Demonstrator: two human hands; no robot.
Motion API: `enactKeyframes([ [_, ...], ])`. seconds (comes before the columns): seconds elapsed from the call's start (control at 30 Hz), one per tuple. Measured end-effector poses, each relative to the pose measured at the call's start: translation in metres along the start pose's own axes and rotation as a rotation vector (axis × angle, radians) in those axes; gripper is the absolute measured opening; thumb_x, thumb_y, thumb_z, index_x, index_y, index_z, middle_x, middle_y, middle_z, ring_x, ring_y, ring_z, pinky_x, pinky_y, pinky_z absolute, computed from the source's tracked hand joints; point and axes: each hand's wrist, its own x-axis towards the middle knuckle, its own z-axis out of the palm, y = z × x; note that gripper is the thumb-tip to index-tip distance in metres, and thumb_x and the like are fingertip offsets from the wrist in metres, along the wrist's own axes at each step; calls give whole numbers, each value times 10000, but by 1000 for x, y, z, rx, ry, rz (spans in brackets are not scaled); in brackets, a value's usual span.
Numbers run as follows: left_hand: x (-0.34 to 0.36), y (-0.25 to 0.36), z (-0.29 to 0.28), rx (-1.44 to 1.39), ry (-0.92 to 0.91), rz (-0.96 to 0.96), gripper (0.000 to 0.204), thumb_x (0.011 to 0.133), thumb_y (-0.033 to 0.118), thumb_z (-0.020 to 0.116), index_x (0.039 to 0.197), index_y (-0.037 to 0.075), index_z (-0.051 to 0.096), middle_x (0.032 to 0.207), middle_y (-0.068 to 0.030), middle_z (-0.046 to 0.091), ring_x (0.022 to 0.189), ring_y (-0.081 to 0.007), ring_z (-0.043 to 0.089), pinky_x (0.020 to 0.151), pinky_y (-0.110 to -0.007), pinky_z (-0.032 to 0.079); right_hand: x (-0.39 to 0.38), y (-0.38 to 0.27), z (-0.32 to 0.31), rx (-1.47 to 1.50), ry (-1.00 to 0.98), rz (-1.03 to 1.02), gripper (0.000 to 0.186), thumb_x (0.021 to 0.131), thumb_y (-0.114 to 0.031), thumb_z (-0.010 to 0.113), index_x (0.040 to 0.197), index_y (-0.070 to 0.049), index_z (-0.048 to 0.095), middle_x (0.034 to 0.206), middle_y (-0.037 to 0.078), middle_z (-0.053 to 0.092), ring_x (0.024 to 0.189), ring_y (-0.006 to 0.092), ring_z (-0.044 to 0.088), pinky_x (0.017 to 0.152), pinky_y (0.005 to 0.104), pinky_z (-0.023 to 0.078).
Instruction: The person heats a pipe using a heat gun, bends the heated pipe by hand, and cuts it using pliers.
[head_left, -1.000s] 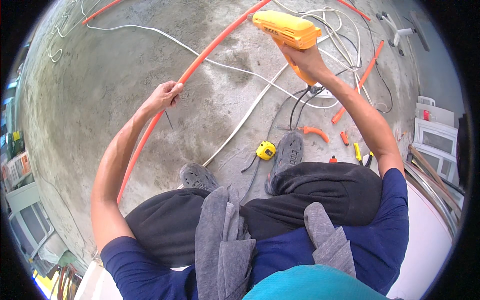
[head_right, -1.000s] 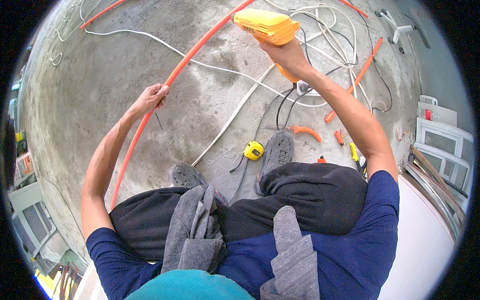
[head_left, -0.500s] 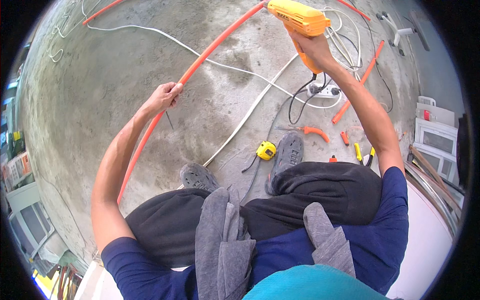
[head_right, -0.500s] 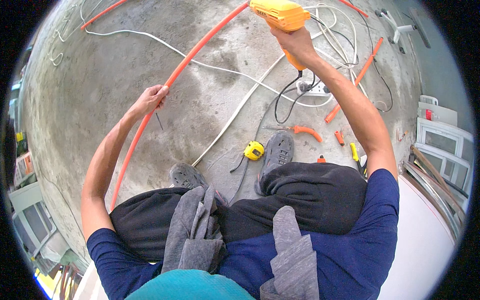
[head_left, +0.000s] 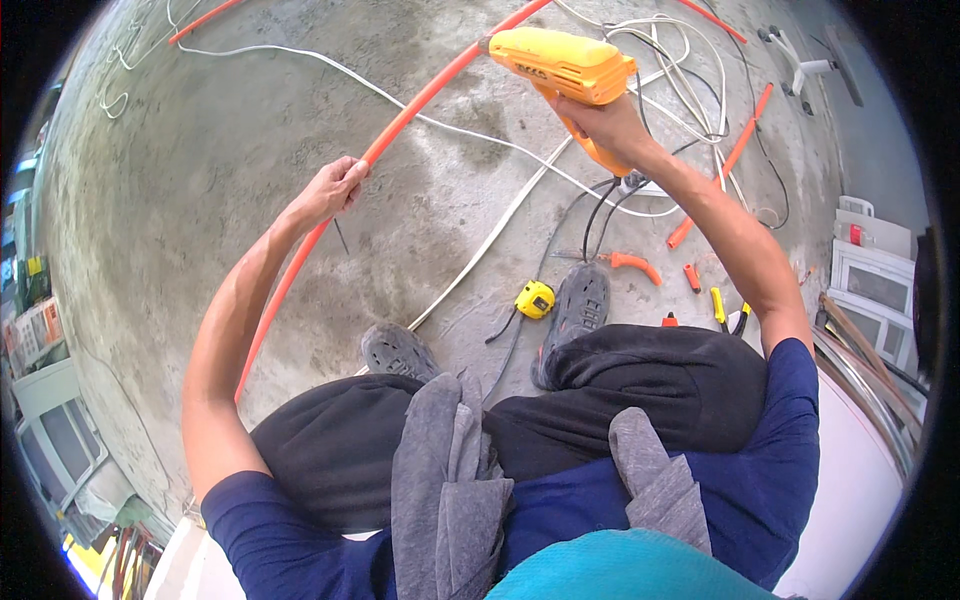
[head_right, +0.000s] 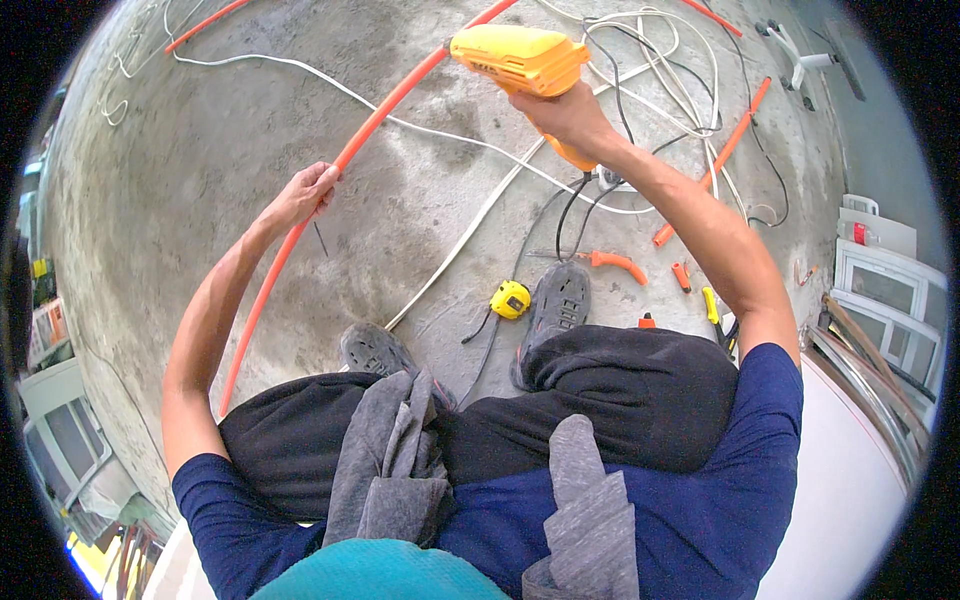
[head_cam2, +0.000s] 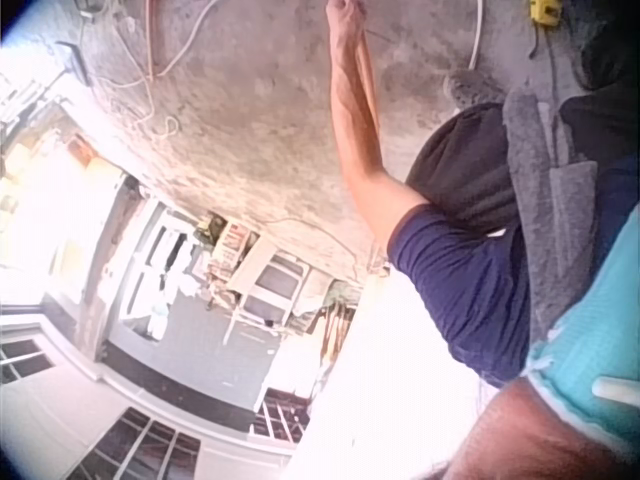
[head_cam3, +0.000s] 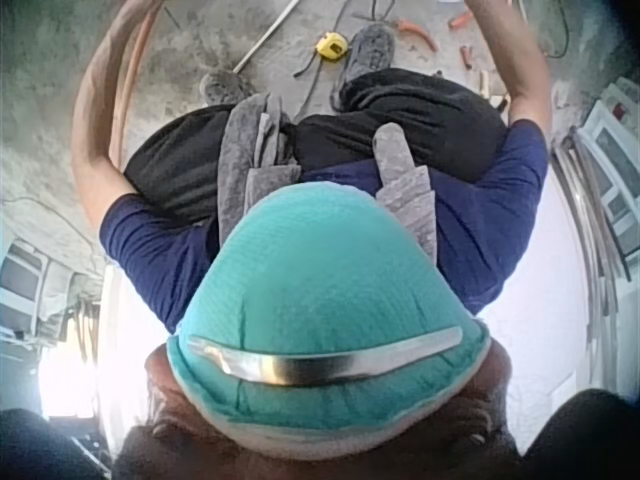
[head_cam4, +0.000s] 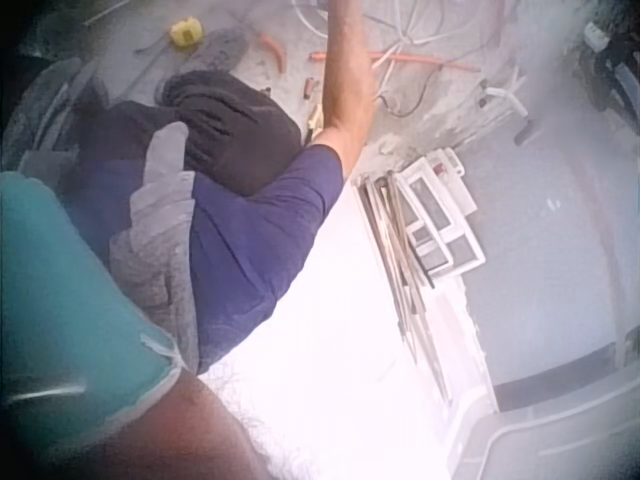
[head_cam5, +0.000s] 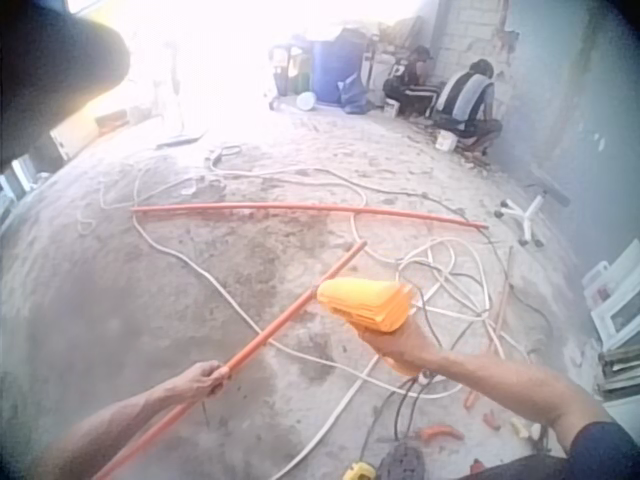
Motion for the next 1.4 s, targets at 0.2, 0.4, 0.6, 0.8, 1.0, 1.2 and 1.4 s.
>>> enactKeyframes([
  [0.2,2,3,2,2,17,-3,421,1075,482,537,1112,65,577,763,45,488,641,-65,473,551,-259,414,-11,-6,19,-45,-77,80,372,918,-335,748,1161,-61,685,848,23,700,758,101,655,679,311,542],
  [0.4,3,4,4,15,20,6,447,1056,509,562,1105,65,569,770,43,501,645,-66,480,556,-260,423,-16,-8,34,-16,-70,-133,433,916,-337,758,1251,-78,667,1041,76,759,966,168,728,857,340,580],
  [0.6,2,5,2,45,35,2,403,1069,492,545,1051,90,554,760,41,505,646,-68,486,561,-257,421,-21,-14,45,-81,-116,-144,437,904,-305,769,1259,-75,658,1100,106,752,1038,221,726,906,367,577],
  [0.8,3,8,1,-37,-5,-41,361,1094,439,507,991,96,557,738,30,521,630,-79,497,558,-259,422,-26,-11,46,-106,-94,-249,451,894,-301,775,1271,-86,653,1116,110,749,1041,226,725,913,370,577],
  [1.0,2,8,3,-35,-6,-36,370,1094,439,509,1000,87,572,739,26,528,630,-84,500,565,-264,425,-15,2,27,-70,-22,-164,457,898,-331,767,1266,-80,660,1085,95,758,998,212,731,887,372,575],
  [1.2,1,10,3,-35,-12,-35,386,1088,453,517,1008,81,577,752,28,537,654,-83,515,589,-266,441,-2,9,0,-167,20,49,448,899,-358,763,1231,-67,683,1043,95,761,989,198,729,857,360,568],
  [1.4,1,10,4,-6,-12,-31,390,1091,453,513,1003,79,583,770,30,544,676,-81,528,618,-271,467,12,21,-24,-120,77,16,423,903,-359,760,1203,-69,693,941,68,743,864,153,714,780,328,562],
])
